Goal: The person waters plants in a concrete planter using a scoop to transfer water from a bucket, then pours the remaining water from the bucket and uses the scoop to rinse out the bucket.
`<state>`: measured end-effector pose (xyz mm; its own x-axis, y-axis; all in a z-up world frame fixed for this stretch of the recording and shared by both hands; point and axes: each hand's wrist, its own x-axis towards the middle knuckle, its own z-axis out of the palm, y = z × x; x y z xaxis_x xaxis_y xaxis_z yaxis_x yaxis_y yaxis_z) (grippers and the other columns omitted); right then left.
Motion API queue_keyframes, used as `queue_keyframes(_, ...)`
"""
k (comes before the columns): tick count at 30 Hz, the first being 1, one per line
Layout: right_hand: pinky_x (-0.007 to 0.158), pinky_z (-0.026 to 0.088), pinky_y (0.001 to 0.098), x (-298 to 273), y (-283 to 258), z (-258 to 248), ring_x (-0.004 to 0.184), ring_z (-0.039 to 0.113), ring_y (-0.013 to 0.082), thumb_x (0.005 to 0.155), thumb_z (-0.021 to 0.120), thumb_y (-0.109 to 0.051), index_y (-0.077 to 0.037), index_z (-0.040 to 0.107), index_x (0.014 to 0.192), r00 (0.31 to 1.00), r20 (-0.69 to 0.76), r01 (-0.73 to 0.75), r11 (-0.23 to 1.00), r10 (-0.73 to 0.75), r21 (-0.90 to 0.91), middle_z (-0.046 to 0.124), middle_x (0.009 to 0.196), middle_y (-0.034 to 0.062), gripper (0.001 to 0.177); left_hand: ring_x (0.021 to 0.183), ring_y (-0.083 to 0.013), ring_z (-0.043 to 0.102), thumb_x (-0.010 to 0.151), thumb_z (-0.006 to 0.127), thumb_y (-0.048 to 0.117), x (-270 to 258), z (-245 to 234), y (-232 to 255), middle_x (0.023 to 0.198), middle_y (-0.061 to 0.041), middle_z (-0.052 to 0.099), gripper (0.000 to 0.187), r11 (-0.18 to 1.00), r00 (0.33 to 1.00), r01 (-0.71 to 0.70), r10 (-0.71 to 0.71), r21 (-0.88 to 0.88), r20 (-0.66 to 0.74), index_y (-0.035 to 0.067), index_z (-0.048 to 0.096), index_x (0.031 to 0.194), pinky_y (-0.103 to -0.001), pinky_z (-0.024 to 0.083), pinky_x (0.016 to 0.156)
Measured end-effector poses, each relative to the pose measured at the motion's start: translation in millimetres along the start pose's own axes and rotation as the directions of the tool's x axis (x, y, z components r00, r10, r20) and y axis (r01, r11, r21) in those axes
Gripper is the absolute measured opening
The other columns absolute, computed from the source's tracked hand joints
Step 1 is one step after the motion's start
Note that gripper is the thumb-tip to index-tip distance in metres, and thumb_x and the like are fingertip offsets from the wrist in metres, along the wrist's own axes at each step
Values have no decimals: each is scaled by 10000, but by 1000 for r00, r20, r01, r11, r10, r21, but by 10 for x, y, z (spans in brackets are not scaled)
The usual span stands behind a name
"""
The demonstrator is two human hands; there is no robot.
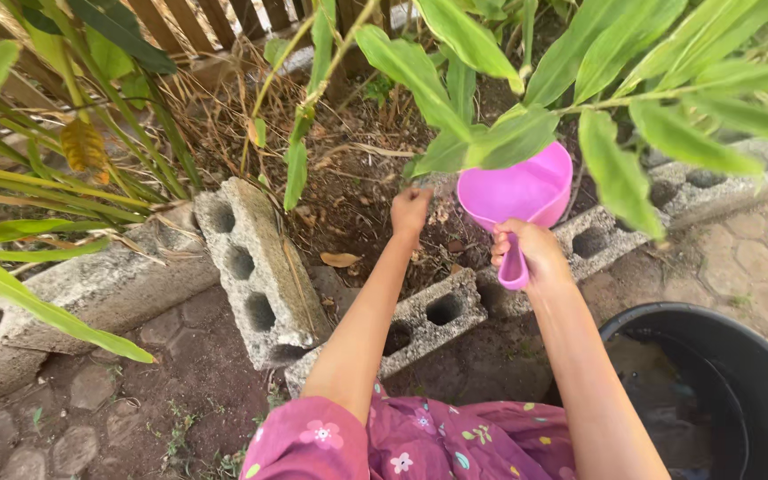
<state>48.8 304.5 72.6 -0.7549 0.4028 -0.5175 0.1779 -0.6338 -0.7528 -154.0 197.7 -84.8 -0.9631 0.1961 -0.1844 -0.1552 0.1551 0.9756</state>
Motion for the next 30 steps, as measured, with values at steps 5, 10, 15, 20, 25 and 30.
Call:
queue_keyframes(5, 405, 424, 285, -196, -16, 87, 435, 462, 120, 922, 571, -42, -3, 548, 835, 994, -94, 40, 977, -60, -207, 500, 562, 19, 98, 688, -91, 658, 963, 601, 80, -148, 121, -396, 825, -46, 733, 179, 975, 974, 141, -107, -170, 198, 21, 761, 1019, -247, 535, 602)
queue_keyframes(10, 410, 413, 197, 32, -114, -212, 470, 471, 37, 956, 569, -82, 27, 596, 927, 933, 325, -186, 979, 151, 78, 506, 621, -56, 116, 724, -155, 734, 988, 619, 97, 106, 272, -257, 852, -79, 759, 158, 888, 965, 136, -20, -439, 260, -14, 727, 1022, -275, 614, 656)
queue_keyframes(15, 420, 404, 188, 137, 124, -309, 489, 465, 11, 930, 579, -129, 6, 584, 962, 870, 366, -381, 921, 330, 76, 502, 643, -78, 140, 672, -222, 669, 940, 690, 174, 143, 55, -361, 771, -126, 728, 193, 982, 998, 29, -20, -185, 52, 30, 816, 965, -322, 511, 588)
queue_keyframes(20, 410, 371, 208, 52, 349, 31, 471, 423, 27, 904, 599, -162, -63, 581, 946, 908, 229, -319, 933, 351, -165, 462, 629, -84, 109, 779, -248, 724, 900, 725, 407, 182, -404, -514, 832, -91, 771, 318, 982, 960, 191, -185, 10, -209, 118, 852, 865, -388, 538, 747)
queue_keyframes(25, 414, 382, 258, 23, 601, 702, 460, 449, 83, 886, 599, -129, -36, 556, 931, 927, 173, -273, 917, 332, -292, 477, 609, -35, 112, 832, -308, 727, 845, 719, 339, 376, -806, -601, 878, -141, 762, 275, 958, 930, 216, -261, -191, -259, 88, 807, 913, -461, 569, 798)
queue_keyframes(30, 381, 394, 224, 9, 420, 1399, 434, 464, 76, 922, 604, -63, -3, 581, 978, 963, 123, -160, 878, 239, -451, 499, 566, -29, 86, 796, -310, 728, 861, 713, 369, 664, -1292, -427, 842, -156, 755, 327, 993, 907, -8, -41, -116, -419, 51, 787, 871, -447, 549, 785)
